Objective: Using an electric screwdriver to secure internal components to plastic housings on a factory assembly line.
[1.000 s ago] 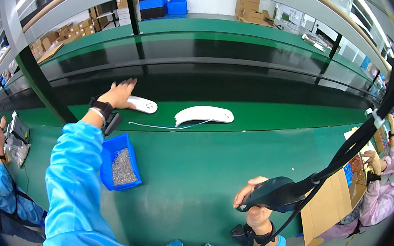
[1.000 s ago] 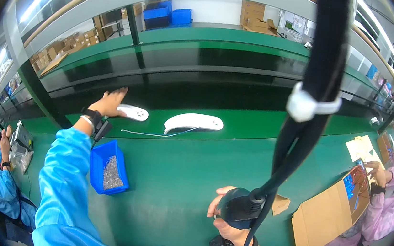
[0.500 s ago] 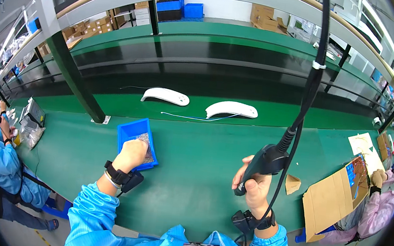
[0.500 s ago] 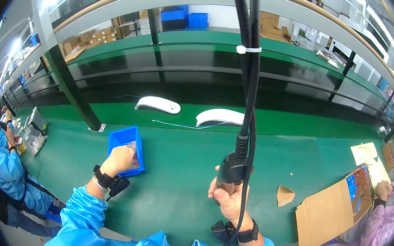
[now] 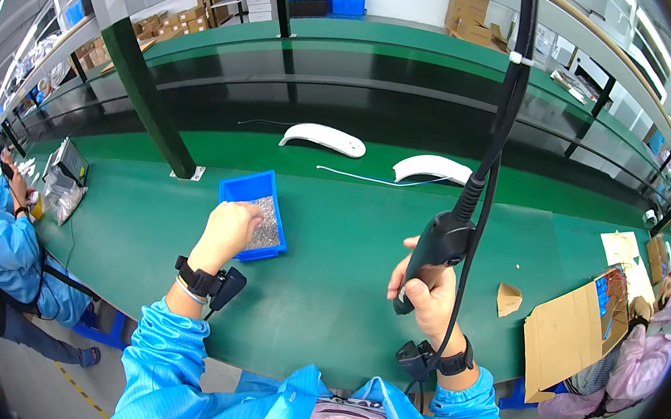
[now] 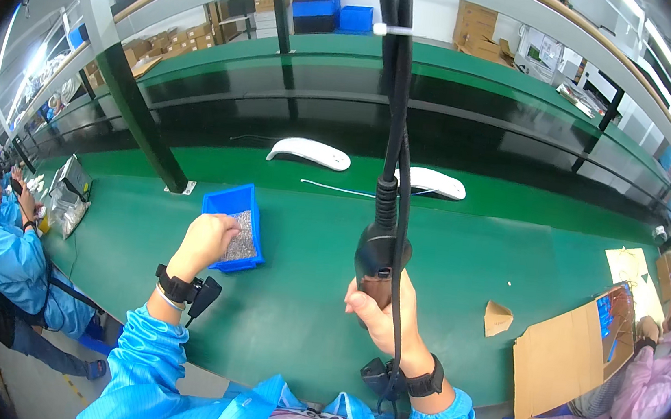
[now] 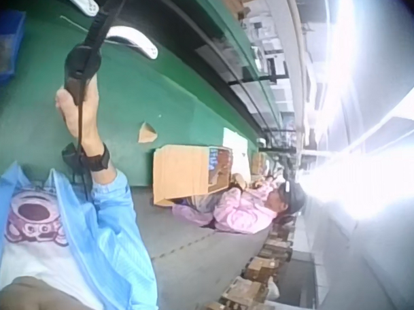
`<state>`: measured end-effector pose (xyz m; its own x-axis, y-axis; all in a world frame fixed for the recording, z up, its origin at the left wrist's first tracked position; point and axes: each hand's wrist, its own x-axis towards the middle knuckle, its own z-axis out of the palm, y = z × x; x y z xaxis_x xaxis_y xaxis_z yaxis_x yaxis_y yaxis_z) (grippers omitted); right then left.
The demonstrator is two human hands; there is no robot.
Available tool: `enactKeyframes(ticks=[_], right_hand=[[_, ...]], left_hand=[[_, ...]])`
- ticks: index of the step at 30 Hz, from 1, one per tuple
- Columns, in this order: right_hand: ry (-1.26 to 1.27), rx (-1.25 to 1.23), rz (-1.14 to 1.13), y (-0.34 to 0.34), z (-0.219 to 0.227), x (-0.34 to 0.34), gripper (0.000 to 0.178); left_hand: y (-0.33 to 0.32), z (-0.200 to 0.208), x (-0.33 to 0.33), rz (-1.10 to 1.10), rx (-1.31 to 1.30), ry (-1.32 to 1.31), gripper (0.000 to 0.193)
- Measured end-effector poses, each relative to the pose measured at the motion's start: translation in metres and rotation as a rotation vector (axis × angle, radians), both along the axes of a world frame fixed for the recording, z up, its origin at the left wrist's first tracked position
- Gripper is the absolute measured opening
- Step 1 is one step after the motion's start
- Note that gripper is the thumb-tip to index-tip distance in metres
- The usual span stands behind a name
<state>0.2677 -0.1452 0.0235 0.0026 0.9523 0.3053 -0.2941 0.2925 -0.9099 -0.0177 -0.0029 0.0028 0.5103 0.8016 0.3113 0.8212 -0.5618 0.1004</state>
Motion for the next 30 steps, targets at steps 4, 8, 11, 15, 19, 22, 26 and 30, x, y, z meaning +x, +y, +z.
enactKeyframes(ticks=[4, 8, 11, 15, 19, 22, 26, 30], right_hand=[[-0.058, -0.007, -0.034, 0.005, -0.004, -0.012, 0.042], [0.027, 0.094, -0.073, 0.015, -0.009, -0.021, 0.051], [0.109, 0.051, -0.083, 0.015, -0.006, -0.026, 0.059], [0.083, 0.178, -0.117, 0.012, 0.004, -0.025, 0.075], [0.150, 0.200, -0.054, 0.010, 0.004, -0.024, 0.073], [0.094, 0.199, -0.048, 0.011, 0.000, -0.024, 0.073], [0.268, 0.162, -0.088, 0.010, -0.002, -0.027, 0.075], [0.055, 0.013, -0.075, 0.003, 0.003, -0.008, 0.073]], left_hand=[[-0.011, 0.008, 0.002, -0.054, 0.028, -0.241, 0.006], [-0.059, 0.037, 0.041, -0.223, -0.164, -0.501, 0.005], [-0.092, 0.023, 0.079, -0.500, -0.287, -0.420, 0.007], [-0.102, -0.005, 0.101, -0.509, -0.284, -0.380, 0.008], [-0.108, -0.016, 0.110, -0.554, -0.270, -0.467, 0.010], [-0.107, -0.018, 0.108, -0.543, -0.245, -0.507, 0.010], [-0.091, -0.015, 0.097, -0.469, -0.009, -0.364, 0.005], [-0.040, 0.010, 0.047, -0.064, 0.338, -0.178, 0.003]])
